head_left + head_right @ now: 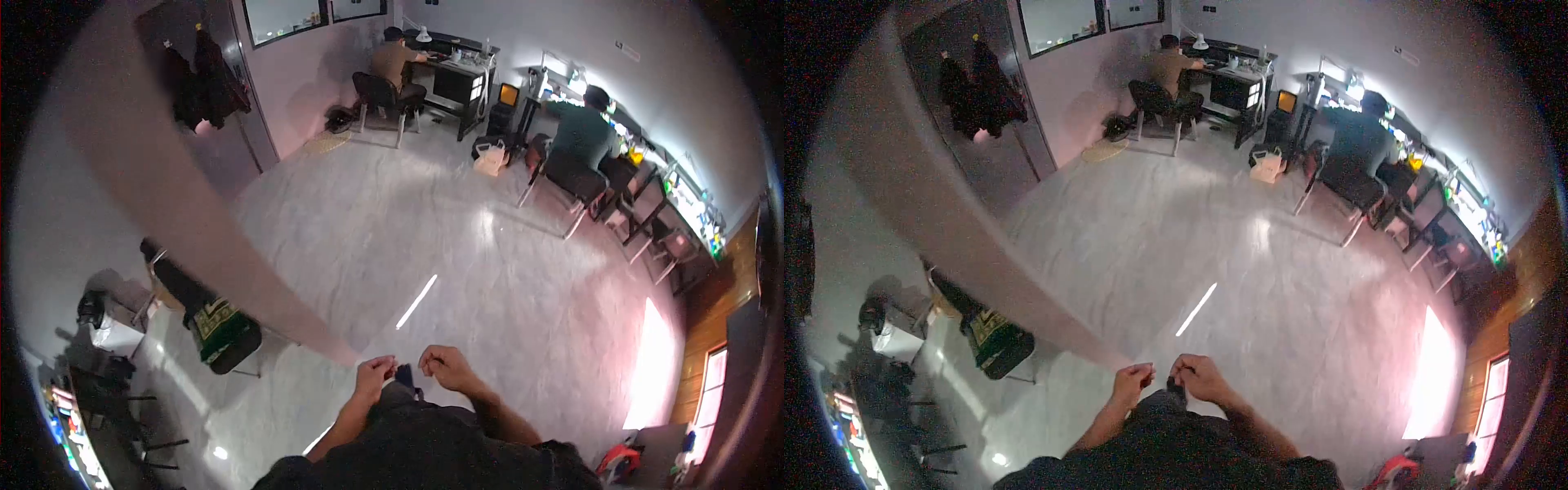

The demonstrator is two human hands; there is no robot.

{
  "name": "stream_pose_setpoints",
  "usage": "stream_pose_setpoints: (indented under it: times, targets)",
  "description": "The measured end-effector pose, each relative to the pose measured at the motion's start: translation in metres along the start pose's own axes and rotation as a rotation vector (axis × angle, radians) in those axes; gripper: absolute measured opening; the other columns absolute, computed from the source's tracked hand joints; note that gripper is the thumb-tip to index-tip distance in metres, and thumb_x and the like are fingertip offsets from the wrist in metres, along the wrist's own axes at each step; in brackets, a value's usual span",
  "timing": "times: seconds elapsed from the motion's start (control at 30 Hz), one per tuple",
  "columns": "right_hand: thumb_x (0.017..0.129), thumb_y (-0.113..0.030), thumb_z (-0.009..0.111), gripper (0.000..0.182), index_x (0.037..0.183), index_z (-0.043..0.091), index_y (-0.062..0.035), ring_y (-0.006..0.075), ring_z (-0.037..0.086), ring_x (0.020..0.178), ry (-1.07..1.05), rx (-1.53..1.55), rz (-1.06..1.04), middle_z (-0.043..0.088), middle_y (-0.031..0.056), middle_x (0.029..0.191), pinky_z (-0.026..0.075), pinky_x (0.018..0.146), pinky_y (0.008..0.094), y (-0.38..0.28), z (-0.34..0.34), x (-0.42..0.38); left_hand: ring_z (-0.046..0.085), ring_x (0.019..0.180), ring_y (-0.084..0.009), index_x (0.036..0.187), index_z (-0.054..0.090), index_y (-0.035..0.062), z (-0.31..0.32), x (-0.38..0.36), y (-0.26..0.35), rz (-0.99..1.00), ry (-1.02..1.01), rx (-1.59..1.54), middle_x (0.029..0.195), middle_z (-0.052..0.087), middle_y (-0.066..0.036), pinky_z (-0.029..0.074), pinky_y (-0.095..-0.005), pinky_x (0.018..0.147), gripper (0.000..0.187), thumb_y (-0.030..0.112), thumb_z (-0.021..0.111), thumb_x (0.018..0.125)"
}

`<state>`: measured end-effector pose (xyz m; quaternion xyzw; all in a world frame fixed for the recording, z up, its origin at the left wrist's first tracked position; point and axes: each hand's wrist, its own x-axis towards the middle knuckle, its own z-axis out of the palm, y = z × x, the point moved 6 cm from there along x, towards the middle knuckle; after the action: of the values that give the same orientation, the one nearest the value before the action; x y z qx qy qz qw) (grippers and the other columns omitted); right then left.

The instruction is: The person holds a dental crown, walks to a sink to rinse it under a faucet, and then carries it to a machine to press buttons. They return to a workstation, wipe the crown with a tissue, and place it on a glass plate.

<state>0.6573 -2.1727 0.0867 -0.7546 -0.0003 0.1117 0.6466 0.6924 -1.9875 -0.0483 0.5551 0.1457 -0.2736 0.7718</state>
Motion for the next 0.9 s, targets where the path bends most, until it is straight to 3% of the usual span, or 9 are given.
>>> stream_pose_setpoints:
  times: [0.03,0.07,0.27,0.33,0.47,0.57,0.67,0.73,0.9]
  targets:
    - [0.08,0.001,0.041,0.019,0.079,0.06,-0.0008,0.0139,0.056,0.065,0.08,-0.083,-0.047,0.059,0.0049,0.066,0.047,0.06,0.0301,-0.01,-0.015,0.023,0.064,0.076,-0.0132,0.102,0.069,-0.0037,0.009,0.037,0.019,-0.007,-0.009,0.005,0.089,0.07,-0.008,0.053,-0.0267,0.071,0.021,0.014,0.066,0.091]
    - [0.079,0.003,0.039,0.018,0.071,0.055,0.0007,0.0109,0.045,0.06,0.128,0.003,-0.043,0.05,0.0011,0.063,0.039,0.055,0.026,-0.019,-0.028,0.046,0.063,0.076,-0.0129,0.101,0.069,-0.0034,0.019,0.076,0.04,-0.01,-0.012,0.013,0.088,0.069,-0.007,0.052,-0.0265,0.071,0.021,0.015,0.067,0.091]
    - [0.075,-0.002,0.04,0.018,0.063,0.053,-0.002,0.0102,0.041,0.054,0.262,0.176,-0.006,0.047,0.002,0.057,0.034,0.05,0.0264,-0.033,-0.149,0.193,0.061,0.074,-0.0124,0.097,0.069,-0.0027,0.095,0.251,0.261,0.363,-0.037,-0.024,0.084,0.067,-0.005,0.051,-0.0271,0.072,0.02,0.016,0.065,0.092]
    - [0.074,-0.003,0.041,0.016,0.062,0.053,-0.0026,0.0102,0.04,0.052,0.351,0.269,-0.038,0.047,0.0025,0.056,0.032,0.05,0.0259,-0.027,-0.188,0.244,0.063,0.075,-0.0119,0.097,0.069,-0.0036,0.093,0.286,0.325,0.461,0.053,-0.033,0.087,0.068,-0.007,0.052,-0.0254,0.072,0.017,0.011,0.066,0.091]
    - [0.075,-0.002,0.043,0.013,0.072,0.055,-0.0031,0.01,0.041,0.053,0.384,0.419,0.005,0.051,0.0037,0.061,0.033,0.05,0.0249,-0.001,-0.255,0.379,0.063,0.075,-0.0115,0.097,0.069,-0.0033,0.041,0.379,0.364,0.448,0.232,-0.127,0.087,0.068,-0.006,0.052,-0.0253,0.073,0.016,0.011,0.066,0.09]
    - [0.081,-0.005,0.044,0.013,0.078,0.057,-0.0039,0.0095,0.045,0.056,0.225,0.226,0.029,0.055,0.0027,0.063,0.034,0.053,0.0235,-0.032,-0.284,0.503,0.062,0.074,-0.0115,0.097,0.069,-0.003,-0.013,0.443,0.343,0.338,0.387,-0.224,0.086,0.068,-0.006,0.051,-0.0248,0.07,0.016,0.011,0.068,0.09]
    - [0.082,-0.001,0.045,0.015,0.078,0.058,-0.0034,0.0103,0.049,0.06,0.04,0.115,0.021,0.058,0.004,0.067,0.038,0.056,0.0241,-0.066,-0.291,0.64,0.061,0.072,-0.012,0.097,0.068,-0.0037,-0.04,0.466,0.367,0.303,0.576,-0.207,0.084,0.067,-0.005,0.05,-0.0237,0.068,0.016,0.011,0.067,0.09]
    - [0.084,-0.001,0.046,0.014,0.081,0.06,-0.0014,0.0121,0.055,0.065,-0.102,0.051,-0.048,0.061,0.0052,0.071,0.043,0.06,0.0253,-0.1,-0.275,0.729,0.061,0.071,-0.0127,0.099,0.067,-0.0052,-0.059,0.489,0.385,0.405,0.584,-0.286,0.082,0.066,-0.005,0.049,-0.0241,0.067,0.017,0.009,0.066,0.091]
    - [0.086,0.0,0.051,0.012,0.087,0.062,0.0003,0.013,0.061,0.076,-0.445,-0.052,-0.138,0.065,0.006,0.079,0.049,0.068,0.027,-0.166,-0.211,0.898,0.061,0.071,-0.0141,0.104,0.066,-0.007,-0.112,0.584,0.408,0.424,0.711,-0.461,0.085,0.067,-0.008,0.049,-0.0255,0.064,0.02,0.009,0.065,0.091]
